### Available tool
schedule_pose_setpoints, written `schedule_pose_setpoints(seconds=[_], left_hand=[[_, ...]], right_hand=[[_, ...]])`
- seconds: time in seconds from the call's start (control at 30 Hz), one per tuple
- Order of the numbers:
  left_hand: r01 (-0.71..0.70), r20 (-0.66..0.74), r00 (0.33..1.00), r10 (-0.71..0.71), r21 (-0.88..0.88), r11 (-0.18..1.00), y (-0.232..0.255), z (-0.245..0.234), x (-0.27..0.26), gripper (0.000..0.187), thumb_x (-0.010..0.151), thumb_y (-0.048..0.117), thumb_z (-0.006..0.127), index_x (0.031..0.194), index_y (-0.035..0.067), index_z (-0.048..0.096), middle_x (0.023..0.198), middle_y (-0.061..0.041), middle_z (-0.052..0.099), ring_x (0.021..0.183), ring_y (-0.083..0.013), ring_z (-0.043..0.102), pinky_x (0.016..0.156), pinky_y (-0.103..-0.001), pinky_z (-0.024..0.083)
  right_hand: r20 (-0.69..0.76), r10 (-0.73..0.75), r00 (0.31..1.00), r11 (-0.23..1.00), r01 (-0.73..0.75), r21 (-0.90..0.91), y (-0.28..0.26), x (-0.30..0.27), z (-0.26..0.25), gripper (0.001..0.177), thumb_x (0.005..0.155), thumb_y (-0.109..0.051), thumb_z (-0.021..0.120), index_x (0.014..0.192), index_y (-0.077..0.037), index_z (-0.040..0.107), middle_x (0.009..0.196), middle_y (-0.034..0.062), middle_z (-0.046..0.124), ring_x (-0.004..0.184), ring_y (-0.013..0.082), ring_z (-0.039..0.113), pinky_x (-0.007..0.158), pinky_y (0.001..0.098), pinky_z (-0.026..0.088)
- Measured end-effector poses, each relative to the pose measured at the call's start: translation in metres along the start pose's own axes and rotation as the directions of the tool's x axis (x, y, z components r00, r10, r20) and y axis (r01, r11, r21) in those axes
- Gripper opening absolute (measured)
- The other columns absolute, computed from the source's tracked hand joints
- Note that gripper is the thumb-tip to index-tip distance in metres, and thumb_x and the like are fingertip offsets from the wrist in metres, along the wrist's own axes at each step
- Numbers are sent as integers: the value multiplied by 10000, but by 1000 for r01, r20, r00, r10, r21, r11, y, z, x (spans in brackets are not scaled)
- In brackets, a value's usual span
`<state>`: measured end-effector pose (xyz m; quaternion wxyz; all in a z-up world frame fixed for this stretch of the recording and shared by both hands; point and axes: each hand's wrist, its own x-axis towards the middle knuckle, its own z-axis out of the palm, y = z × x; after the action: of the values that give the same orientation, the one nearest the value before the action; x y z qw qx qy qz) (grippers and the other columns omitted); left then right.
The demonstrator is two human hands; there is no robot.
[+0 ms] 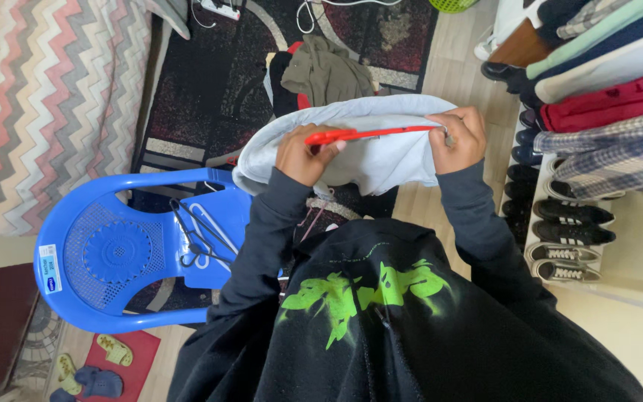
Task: The person hangs a light gray hoodie on a red plastic hanger and places it into a closet. They then pick up a dark-colored jacket from a pile on the floor and place it on a metal hanger.
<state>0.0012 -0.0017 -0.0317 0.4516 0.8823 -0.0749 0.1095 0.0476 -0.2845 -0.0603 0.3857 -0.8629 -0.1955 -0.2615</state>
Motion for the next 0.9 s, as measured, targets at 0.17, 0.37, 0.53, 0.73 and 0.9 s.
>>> schedule_pose_setpoints(seconds=[0.17, 0.37, 0.53, 0.73, 0.9], left_hand=[[35, -133, 991, -20, 112, 993, 0, 3, -7, 184, 868, 320, 794, 1022, 221, 816, 827, 4, 686, 828, -206, 603, 862, -399, 324], [93, -242, 967, -79, 47, 995, 1, 21, -10, 166, 875, 319, 792, 1006, 218, 813, 834, 18, 635, 850, -189, 578, 888, -373, 336], [71, -266, 961, -71, -9, 997, 9, 29, -10, 152, 889, 275, 780, 1021, 207, 810, 814, 22, 598, 835, -179, 559, 889, -363, 331], [-3, -335, 942, -7, -28, 1000, 15, 30, -10, 181, 899, 215, 740, 1065, 204, 809, 851, 29, 640, 851, -168, 551, 888, -361, 294], [-45, -418, 907, 43, 5, 999, 9, 16, 0, 190, 893, 233, 740, 1067, 207, 811, 864, 35, 655, 831, -152, 539, 885, -337, 293]], right_hand=[[6, -11, 1000, 998, 11, 65, -19, 15, 9, 281, 841, 112, 666, 1052, -41, 770, 1003, 116, 626, 942, 284, 627, 825, 370, 517], [-31, -82, 996, 995, 84, 55, -46, 26, 16, 293, 825, 126, 671, 1036, -50, 775, 989, 112, 641, 952, 282, 628, 836, 381, 520], [-13, -139, 990, 990, 139, 19, -63, 35, 18, 286, 833, 127, 678, 1045, -40, 775, 987, 111, 642, 956, 287, 619, 830, 386, 518], [24, -163, 986, 986, 161, 52, -74, 38, 21, 299, 860, 130, 659, 1087, -32, 765, 1055, 108, 637, 987, 288, 625, 857, 376, 528], [25, -228, 973, 970, 230, -81, -73, 47, 19, 388, 866, 48, 729, 1243, -10, 655, 1164, 168, 563, 1081, 328, 560, 945, 419, 481]])
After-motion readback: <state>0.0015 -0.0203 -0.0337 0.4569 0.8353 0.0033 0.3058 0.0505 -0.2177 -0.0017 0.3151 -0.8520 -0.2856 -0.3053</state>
